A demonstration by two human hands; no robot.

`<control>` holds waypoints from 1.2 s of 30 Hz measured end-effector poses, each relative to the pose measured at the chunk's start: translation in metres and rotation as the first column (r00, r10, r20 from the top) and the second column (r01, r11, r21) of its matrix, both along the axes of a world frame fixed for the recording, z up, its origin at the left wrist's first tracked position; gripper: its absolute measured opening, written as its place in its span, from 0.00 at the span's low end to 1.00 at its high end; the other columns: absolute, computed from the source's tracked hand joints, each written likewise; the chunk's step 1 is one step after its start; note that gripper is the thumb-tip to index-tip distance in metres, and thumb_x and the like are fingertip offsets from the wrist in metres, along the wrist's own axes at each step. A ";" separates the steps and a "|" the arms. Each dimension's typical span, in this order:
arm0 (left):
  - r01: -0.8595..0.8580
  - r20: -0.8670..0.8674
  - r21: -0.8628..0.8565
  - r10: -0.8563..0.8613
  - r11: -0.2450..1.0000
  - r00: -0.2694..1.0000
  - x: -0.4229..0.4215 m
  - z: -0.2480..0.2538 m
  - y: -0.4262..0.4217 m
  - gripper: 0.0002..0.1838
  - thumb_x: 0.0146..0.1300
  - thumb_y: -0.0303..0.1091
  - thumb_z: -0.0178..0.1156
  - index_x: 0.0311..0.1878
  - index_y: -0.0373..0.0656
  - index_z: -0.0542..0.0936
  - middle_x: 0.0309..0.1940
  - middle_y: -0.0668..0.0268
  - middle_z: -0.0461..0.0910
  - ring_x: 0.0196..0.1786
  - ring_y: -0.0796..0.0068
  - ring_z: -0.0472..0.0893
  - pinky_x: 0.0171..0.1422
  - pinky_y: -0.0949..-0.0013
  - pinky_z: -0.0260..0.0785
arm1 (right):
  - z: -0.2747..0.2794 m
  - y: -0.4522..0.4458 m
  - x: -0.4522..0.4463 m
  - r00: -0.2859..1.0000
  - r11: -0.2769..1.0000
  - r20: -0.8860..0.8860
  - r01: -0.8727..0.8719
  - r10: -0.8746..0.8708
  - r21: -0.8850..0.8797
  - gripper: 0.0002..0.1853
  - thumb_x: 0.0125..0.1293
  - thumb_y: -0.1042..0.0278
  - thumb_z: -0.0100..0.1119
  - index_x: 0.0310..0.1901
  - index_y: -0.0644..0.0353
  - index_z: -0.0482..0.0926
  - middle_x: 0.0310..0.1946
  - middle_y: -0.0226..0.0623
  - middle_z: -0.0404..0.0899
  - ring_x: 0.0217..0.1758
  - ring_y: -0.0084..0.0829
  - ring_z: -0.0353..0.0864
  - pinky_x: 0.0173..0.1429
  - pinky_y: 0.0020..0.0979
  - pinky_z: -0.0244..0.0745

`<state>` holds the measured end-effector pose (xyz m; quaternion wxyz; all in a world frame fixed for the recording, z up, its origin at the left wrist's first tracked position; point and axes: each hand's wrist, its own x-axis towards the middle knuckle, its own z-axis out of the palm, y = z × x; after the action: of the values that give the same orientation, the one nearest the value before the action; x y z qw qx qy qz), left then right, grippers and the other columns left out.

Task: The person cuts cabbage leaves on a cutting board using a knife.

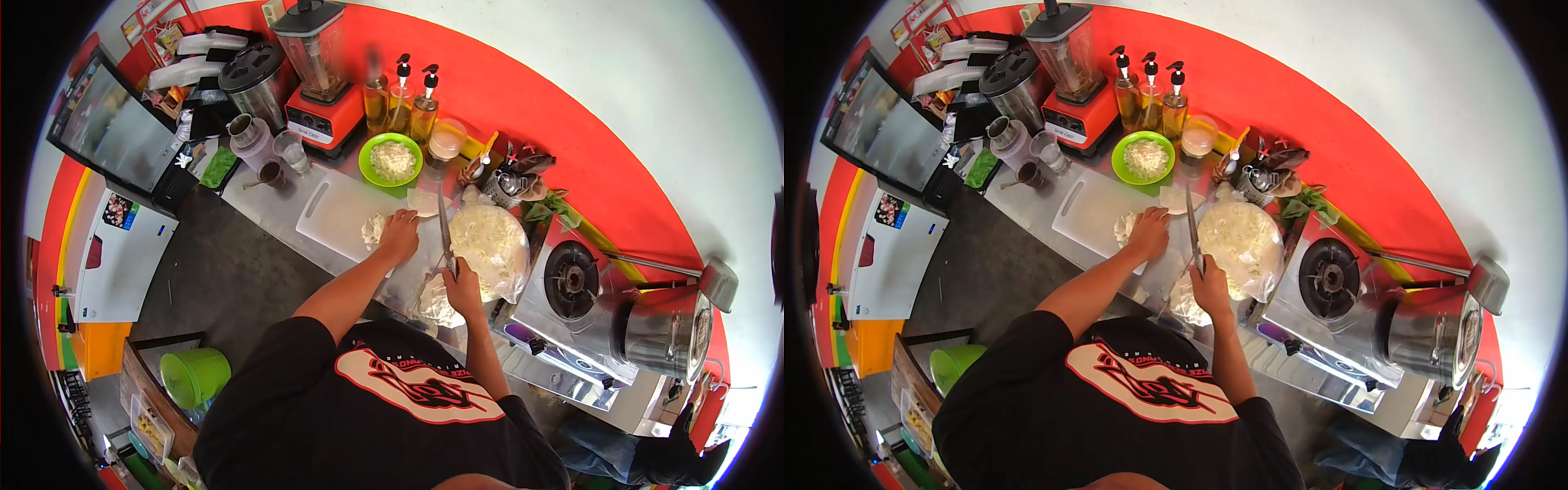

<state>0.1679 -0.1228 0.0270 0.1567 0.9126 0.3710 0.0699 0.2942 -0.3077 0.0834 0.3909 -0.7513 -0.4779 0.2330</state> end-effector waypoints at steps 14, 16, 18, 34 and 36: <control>-0.256 0.549 -0.132 0.286 0.957 0.786 -0.155 0.037 0.032 0.18 0.60 0.23 0.59 0.55 0.36 0.82 0.67 0.59 0.77 0.68 0.53 0.74 0.73 0.55 0.67 | -0.005 0.060 -0.017 0.984 0.978 -0.023 -0.179 0.178 -0.105 0.13 0.70 0.65 0.61 0.49 0.65 0.75 0.32 0.58 0.83 0.39 0.61 0.83 0.42 0.52 0.76; -0.315 0.498 -0.163 0.354 0.935 0.791 -0.187 0.020 0.036 0.19 0.59 0.22 0.59 0.56 0.36 0.82 0.67 0.59 0.76 0.68 0.53 0.74 0.74 0.55 0.67 | -0.001 0.072 -0.032 0.976 0.969 -0.006 -0.218 0.218 -0.117 0.13 0.70 0.65 0.61 0.49 0.64 0.75 0.32 0.59 0.83 0.40 0.62 0.83 0.43 0.53 0.76; -0.412 0.455 -0.184 0.449 0.892 0.769 -0.214 0.003 0.041 0.18 0.56 0.20 0.59 0.51 0.36 0.81 0.68 0.59 0.76 0.69 0.50 0.73 0.74 0.53 0.65 | 0.000 0.083 -0.044 0.958 0.951 0.024 -0.281 0.286 -0.129 0.15 0.70 0.63 0.60 0.50 0.63 0.75 0.33 0.59 0.83 0.41 0.64 0.82 0.45 0.55 0.76; -0.464 0.298 -0.024 0.449 0.885 0.842 -0.186 -0.001 0.043 0.23 0.60 0.35 0.68 0.60 0.47 0.80 0.67 0.60 0.72 0.71 0.52 0.69 0.74 0.49 0.61 | -0.017 0.114 -0.108 0.826 0.817 0.194 -0.435 0.530 -0.379 0.18 0.73 0.53 0.55 0.52 0.60 0.73 0.34 0.59 0.84 0.39 0.61 0.84 0.46 0.57 0.78; -0.347 0.257 -0.027 0.342 0.938 0.904 -0.187 0.003 0.038 0.23 0.59 0.37 0.69 0.59 0.47 0.81 0.68 0.60 0.73 0.72 0.53 0.68 0.75 0.50 0.60 | -0.017 0.115 -0.111 0.828 0.806 0.204 -0.402 0.523 -0.434 0.18 0.74 0.53 0.54 0.52 0.61 0.73 0.34 0.59 0.84 0.39 0.60 0.85 0.46 0.56 0.78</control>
<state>-0.0190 -0.0846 0.0299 0.1802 0.8174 0.5020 0.2179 0.1827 -0.1924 0.0662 0.0905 -0.6972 -0.6512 0.2859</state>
